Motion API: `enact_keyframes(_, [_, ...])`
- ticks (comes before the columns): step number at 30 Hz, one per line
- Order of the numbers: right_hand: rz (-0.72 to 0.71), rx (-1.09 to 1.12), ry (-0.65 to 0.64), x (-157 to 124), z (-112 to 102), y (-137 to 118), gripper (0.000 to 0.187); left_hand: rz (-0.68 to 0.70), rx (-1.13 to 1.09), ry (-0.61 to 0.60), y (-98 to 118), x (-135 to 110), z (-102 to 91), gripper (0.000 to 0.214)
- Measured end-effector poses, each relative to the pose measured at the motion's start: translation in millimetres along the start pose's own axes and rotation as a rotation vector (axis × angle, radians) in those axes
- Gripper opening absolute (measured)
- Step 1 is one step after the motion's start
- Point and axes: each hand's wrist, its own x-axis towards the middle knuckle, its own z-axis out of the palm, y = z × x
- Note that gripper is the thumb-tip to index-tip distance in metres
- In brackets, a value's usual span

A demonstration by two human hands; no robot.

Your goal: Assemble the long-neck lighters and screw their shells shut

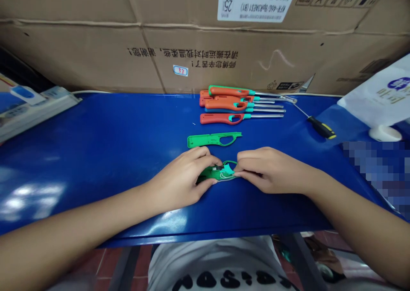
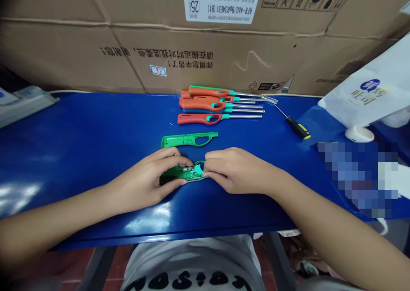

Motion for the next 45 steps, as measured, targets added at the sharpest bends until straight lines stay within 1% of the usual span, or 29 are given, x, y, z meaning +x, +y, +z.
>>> enact_keyframes(4, [0.014, 0.017, 0.007, -1, 0, 1, 0.024, 0.002, 0.001, 0.007, -1, 0, 0.3, 0.026])
enact_keyframes(12, [0.005, 0.068, 0.033, -1, 2, 1, 0.024, 0.0, -0.02, 0.03, -3, 1, 2.2, 0.036])
enact_keyframes(17, [0.012, 0.067, 0.016, 0, 1, 1, 0.025, 0.014, -0.035, 0.02, -3, 2, 1.3, 0.03])
enact_keyframes(20, [0.11, 0.205, 0.007, 3, 0, 1, 0.022, 0.01, -0.065, 0.026, -3, 2, 2.0, 0.029])
enact_keyframes(23, [0.311, 0.38, 0.027, 6, 1, 2, 0.015, -0.012, -0.097, 0.041, -3, 2, 3.7, 0.031])
enact_keyframes(25, [0.421, 0.435, 0.036, 7, 2, 2, 0.018, -0.02, -0.113, 0.04, -3, 2, 4.3, 0.032])
enact_keyframes(27, [0.462, 0.442, 0.036, 8, 2, 2, 0.022, -0.017, -0.116, 0.035, -2, 2, 4.1, 0.033])
enact_keyframes(31, [0.406, 0.375, 0.063, 8, 4, -2, 0.019, 0.001, -0.13, 0.067, -1, 5, 3.5, 0.034])
enact_keyframes(35, [0.295, 0.262, 0.103, 9, 7, -7, 0.016, -0.027, -0.156, 0.139, -1, 9, 6.6, 0.02])
enact_keyframes(37, [0.268, 0.196, 0.102, 10, 9, -9, 0.014, -0.043, -0.152, 0.16, -2, 10, 8.8, 0.016])
enact_keyframes(40, [0.264, 0.132, 0.091, 10, 9, -11, 0.016, -0.05, -0.16, 0.166, -4, 10, 10.6, 0.012])
enact_keyframes(45, [0.291, 0.13, 0.039, 9, 6, -12, 0.02, -0.058, -0.193, 0.172, -5, 10, 10.3, 0.009])
